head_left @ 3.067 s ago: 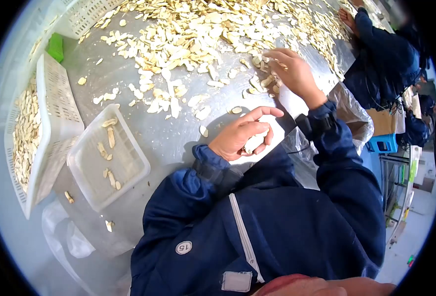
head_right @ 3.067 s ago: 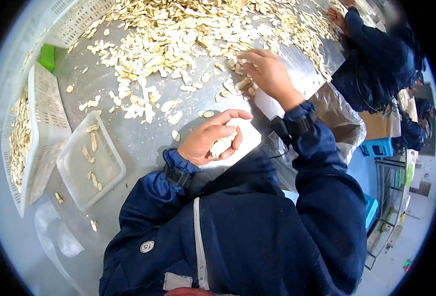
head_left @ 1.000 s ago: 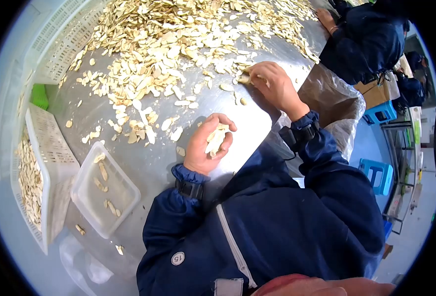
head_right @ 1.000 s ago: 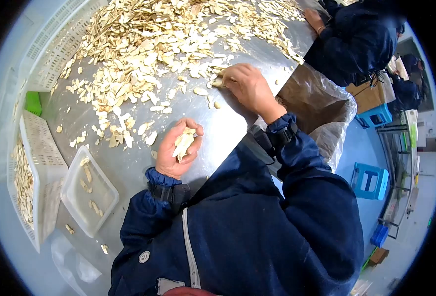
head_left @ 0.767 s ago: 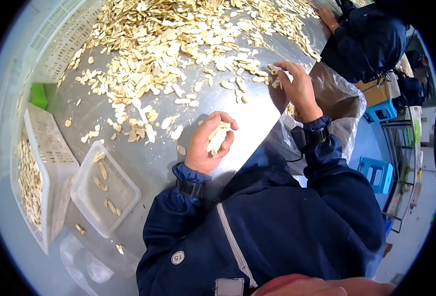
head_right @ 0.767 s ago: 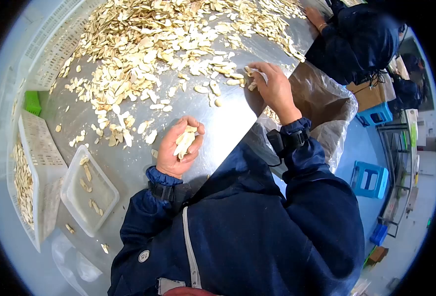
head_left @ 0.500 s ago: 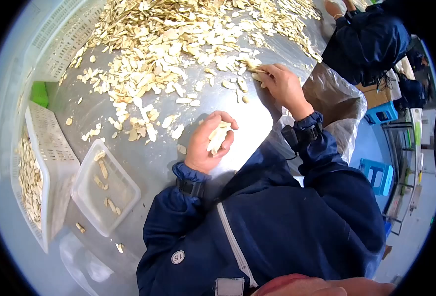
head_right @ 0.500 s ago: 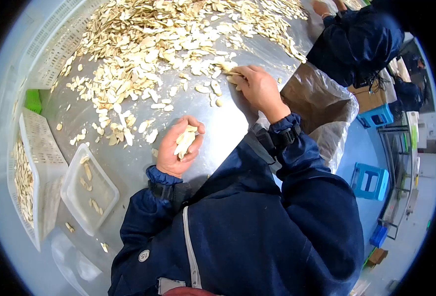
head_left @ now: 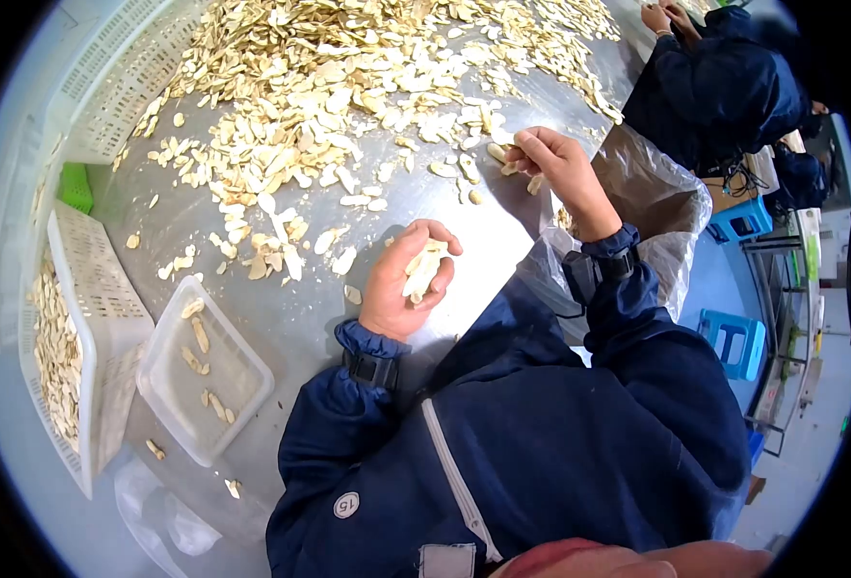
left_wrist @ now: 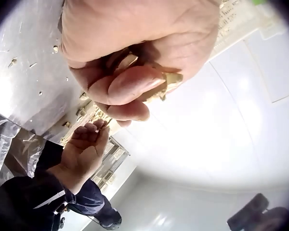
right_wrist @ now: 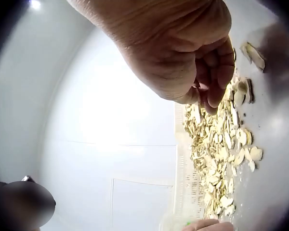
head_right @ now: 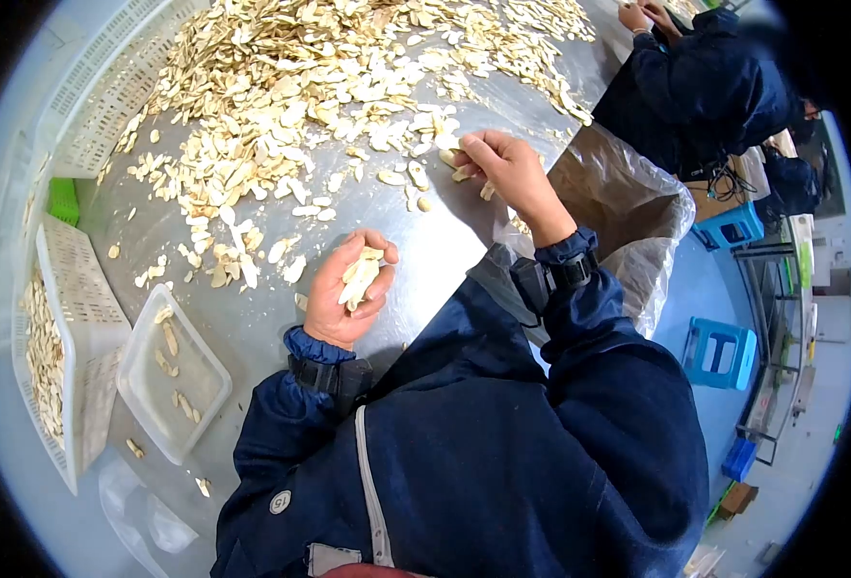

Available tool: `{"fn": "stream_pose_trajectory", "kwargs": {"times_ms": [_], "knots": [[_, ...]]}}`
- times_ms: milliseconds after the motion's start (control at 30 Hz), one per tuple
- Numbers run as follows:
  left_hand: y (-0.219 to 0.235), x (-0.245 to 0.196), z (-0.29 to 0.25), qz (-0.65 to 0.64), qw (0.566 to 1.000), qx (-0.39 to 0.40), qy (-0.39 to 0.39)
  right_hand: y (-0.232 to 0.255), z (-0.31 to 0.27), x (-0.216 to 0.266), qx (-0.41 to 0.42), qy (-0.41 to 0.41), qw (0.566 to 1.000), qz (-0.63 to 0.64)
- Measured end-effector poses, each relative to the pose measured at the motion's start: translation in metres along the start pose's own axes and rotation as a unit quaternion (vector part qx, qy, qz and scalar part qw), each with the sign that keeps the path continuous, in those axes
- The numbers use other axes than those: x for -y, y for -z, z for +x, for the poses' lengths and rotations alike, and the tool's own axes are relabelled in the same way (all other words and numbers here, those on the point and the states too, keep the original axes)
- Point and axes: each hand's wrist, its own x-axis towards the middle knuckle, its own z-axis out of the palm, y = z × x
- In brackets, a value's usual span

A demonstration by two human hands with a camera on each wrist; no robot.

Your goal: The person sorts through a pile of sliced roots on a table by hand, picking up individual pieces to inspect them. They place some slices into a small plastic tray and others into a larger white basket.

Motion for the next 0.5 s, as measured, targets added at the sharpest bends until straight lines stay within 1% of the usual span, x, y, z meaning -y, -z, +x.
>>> {"fn": "stream_pose_trajectory", "kwargs": {"times_ms": [67,167,200,267,300,333,400,433,467,500], "knots": [[0.001,0.000,0.000,0.002,1.000,-0.001,-0.001,-0.003,-0.002,0.004,0.032,0.009,0.999,0.027],[0.005,0.002,0.002,-0.019,1.000,0.013,0.001,-0.016,-0.011,0.005,0.033,0.037,0.998,0.027],[0.005,0.002,0.002,-0.030,0.999,0.021,0.001,-0.017,-0.021,0.020,0.083,0.050,0.995,0.006],[-0.009,-0.003,0.001,-0.032,0.999,-0.019,0.007,-0.029,-0.041,0.033,0.173,0.072,0.979,0.078],[-0.016,-0.005,0.001,-0.033,0.999,-0.038,0.010,-0.031,-0.050,0.037,0.175,0.093,0.978,0.061],[-0.018,-0.005,0.001,-0.032,0.998,-0.046,0.011,-0.032,-0.054,0.041,0.149,0.112,0.982,0.014],[-0.020,-0.005,0.001,-0.030,0.998,-0.061,0.010,-0.020,-0.046,0.020,0.116,0.091,0.986,-0.073],[-0.016,-0.004,0.001,-0.025,0.998,-0.054,0.009,-0.013,-0.043,0.012,0.119,0.036,0.990,-0.062],[-0.009,-0.002,0.001,-0.021,0.999,-0.047,0.007,-0.006,-0.041,0.009,0.119,-0.013,0.985,-0.125],[-0.004,0.000,0.001,-0.017,0.999,-0.041,0.008,-0.002,-0.039,0.005,0.105,0.015,0.982,-0.157]]}}
